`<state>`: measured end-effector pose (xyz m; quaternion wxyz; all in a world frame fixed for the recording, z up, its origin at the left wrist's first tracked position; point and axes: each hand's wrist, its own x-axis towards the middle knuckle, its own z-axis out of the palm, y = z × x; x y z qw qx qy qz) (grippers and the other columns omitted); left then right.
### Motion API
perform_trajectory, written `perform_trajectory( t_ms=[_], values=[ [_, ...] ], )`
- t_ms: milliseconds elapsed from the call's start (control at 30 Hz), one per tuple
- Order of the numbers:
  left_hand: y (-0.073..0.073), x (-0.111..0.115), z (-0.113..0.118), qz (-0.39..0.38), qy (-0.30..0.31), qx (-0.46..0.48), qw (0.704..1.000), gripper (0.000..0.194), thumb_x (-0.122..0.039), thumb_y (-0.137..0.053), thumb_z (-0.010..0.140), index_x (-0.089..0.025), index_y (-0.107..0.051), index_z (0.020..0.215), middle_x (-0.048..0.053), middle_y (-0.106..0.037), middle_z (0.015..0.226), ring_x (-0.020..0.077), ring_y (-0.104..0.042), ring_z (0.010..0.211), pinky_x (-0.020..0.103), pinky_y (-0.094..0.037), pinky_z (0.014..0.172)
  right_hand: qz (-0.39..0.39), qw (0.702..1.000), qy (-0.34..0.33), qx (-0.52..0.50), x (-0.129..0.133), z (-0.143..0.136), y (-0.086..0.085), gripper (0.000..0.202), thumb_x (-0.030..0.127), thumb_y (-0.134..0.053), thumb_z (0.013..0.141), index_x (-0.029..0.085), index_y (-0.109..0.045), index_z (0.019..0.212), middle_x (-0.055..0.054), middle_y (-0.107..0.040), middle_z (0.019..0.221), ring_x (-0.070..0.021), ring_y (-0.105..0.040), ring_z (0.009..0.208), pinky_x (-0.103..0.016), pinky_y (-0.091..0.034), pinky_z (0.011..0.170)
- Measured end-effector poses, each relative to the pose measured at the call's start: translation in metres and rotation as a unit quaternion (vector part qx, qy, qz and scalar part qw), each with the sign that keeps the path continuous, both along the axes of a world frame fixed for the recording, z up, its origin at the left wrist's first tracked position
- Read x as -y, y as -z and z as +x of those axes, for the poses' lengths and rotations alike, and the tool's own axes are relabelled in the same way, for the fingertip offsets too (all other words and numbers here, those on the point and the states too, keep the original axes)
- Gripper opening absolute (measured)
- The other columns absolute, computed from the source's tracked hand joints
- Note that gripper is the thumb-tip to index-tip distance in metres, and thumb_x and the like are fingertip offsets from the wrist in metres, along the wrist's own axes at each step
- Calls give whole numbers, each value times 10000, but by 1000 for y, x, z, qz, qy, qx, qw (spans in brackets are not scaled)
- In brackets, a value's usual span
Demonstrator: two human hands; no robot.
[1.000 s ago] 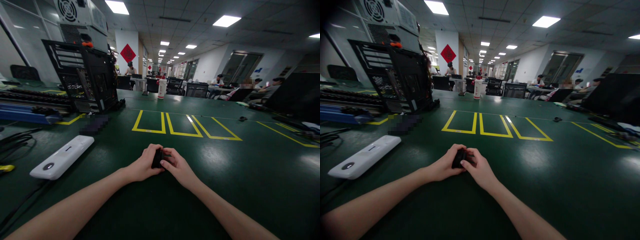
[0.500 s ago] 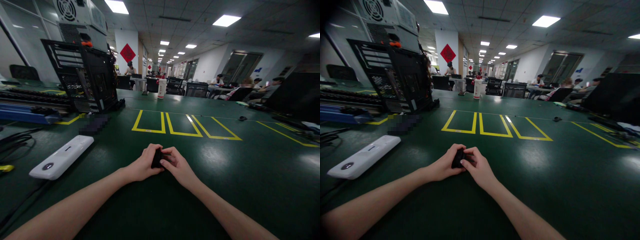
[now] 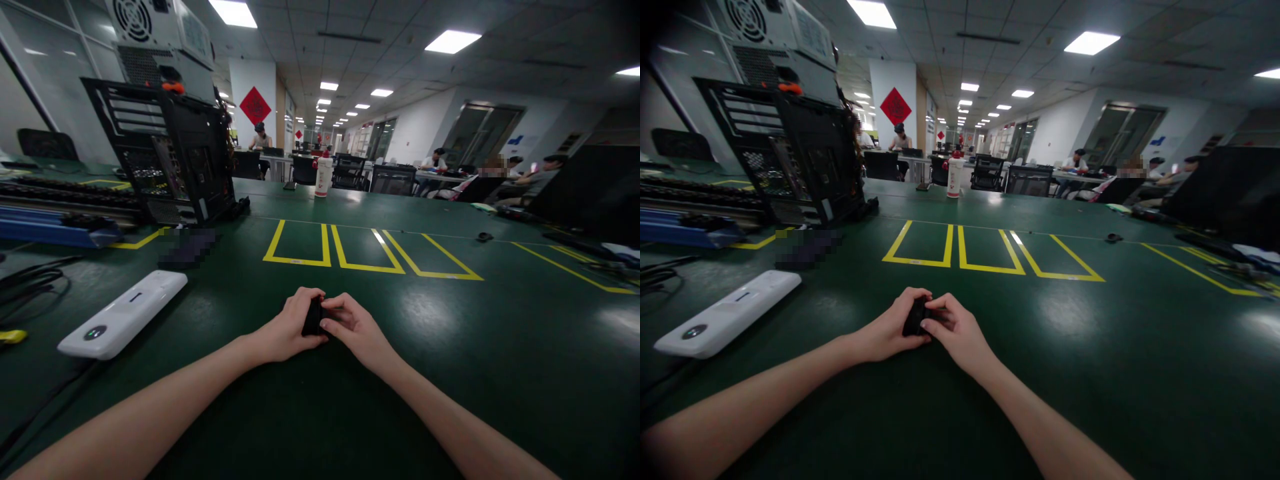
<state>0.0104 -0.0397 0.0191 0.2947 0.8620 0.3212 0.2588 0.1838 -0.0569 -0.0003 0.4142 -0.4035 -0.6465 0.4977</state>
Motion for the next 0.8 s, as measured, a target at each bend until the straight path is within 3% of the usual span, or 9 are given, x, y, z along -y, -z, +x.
perform_trajectory(
  t_ms=[167, 333, 500, 667, 800],
  values=[
    [0, 1, -1, -15, -4, 2, 1000, 565, -251, -598, 711, -250, -296, 1190, 71, -396, 1165, 245, -436, 1060, 445, -384, 906, -19, 1000, 5, 24, 1, 1, -2, 287, 237, -543, 762, 233, -467, 1039, -33, -521, 1081, -187, -510, 1055, -378, -439, 891],
    [1, 0, -3, -11, -4, -4, 1000, 559, -232, -586, 717, -241, -296, 1195, 80, -389, 1169, 243, -437, 1052, 440, -382, 904, -4, 1000, -22, 7, 5, 1, -4, 305, 157, -591, 717, 237, -460, 980, -8, -524, 1027, -168, -514, 1046, -348, -435, 907],
    [10, -4, 0, 16, -9, 7, 1000, 589, -249, -616, 693, -231, -297, 1188, 75, -392, 1149, 235, -431, 1053, 427, -371, 919, 5, 1000, -5, -2, 2, 0, -1, 172, 203, -553, 753, 218, -489, 912, -9, -530, 966, -173, -548, 989, -337, -474, 839],
    [14, -5, 1, 19, -8, 15, 1000, 592, -240, -615, 692, -244, -290, 1188, 68, -398, 1144, 235, -434, 1049, 430, -376, 913, -6, 1000, 13, 27, 0, 1, -2, 288, 214, -555, 753, 237, -464, 1026, -29, -510, 1078, -189, -502, 1064, -364, -444, 886],
    [12, -5, 0, 16, -10, 18, 1000, 580, -232, -609, 694, -240, -295, 1182, 72, -401, 1135, 234, -439, 1034, 428, -382, 900, -20, 999, -13, 26, 3, 3, -5, 294, 189, -562, 745, 242, -464, 1018, -23, -512, 1079, -185, -491, 1082, -370, -429, 912]
  ],
)
